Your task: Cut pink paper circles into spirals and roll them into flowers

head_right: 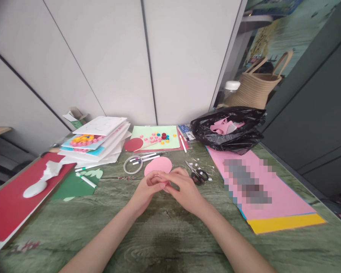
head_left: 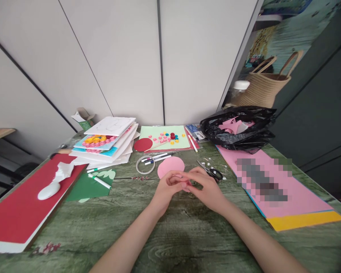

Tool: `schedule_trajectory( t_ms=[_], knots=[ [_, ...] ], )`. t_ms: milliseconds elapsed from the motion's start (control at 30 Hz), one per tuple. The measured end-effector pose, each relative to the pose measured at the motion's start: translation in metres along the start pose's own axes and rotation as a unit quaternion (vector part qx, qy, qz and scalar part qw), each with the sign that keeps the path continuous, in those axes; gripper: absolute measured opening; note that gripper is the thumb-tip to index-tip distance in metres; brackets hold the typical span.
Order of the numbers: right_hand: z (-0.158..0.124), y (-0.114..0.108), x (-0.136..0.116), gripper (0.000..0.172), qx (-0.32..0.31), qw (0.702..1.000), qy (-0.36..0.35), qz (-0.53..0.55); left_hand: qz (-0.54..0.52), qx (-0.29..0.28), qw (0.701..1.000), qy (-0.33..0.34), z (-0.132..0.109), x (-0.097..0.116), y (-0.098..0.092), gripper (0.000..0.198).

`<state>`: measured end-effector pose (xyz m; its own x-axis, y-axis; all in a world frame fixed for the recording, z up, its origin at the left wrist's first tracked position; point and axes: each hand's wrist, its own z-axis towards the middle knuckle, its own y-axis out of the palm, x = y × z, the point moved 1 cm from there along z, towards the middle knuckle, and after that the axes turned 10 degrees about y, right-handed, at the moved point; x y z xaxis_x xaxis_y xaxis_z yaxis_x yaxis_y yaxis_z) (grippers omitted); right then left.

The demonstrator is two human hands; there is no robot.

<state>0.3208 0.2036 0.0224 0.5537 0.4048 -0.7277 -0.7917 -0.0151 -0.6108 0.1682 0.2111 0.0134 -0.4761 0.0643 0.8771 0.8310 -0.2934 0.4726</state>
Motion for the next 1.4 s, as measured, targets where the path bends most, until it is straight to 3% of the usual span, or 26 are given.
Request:
schedule_trajectory(
  t_ms=[500, 733, 1000, 1167, 1400],
  knots=[
    [0.0, 0.0, -0.006, 0.049, 0.021, 1.0, -0.004, 0.009, -0.054, -0.047, 0.997, -0.038, -0.004, 0.002, 0.003, 0.033],
    [0.0, 0.005, -0.004, 0.048, 0.017, 1.0, -0.018, 0.014, -0.061, -0.025, 0.997, -0.029, -0.005, 0.0, 0.007, 0.026],
    [0.002, -0.003, -0.007, 0.045, -0.024, 1.0, -0.01, -0.002, -0.04, 0.003, 0.998, -0.048, 0.0, 0.007, -0.001, 0.04],
    [0.002, -0.003, -0.004, 0.044, -0.074, 0.997, -0.006, -0.011, 0.033, -0.025, 0.999, -0.032, 0.002, 0.005, -0.009, 0.041],
    [0.001, 0.001, 0.001, 0.047, -0.02, 1.0, 0.012, -0.009, -0.001, -0.029, 0.999, -0.02, -0.001, 0.003, -0.004, 0.034]
  ],
)
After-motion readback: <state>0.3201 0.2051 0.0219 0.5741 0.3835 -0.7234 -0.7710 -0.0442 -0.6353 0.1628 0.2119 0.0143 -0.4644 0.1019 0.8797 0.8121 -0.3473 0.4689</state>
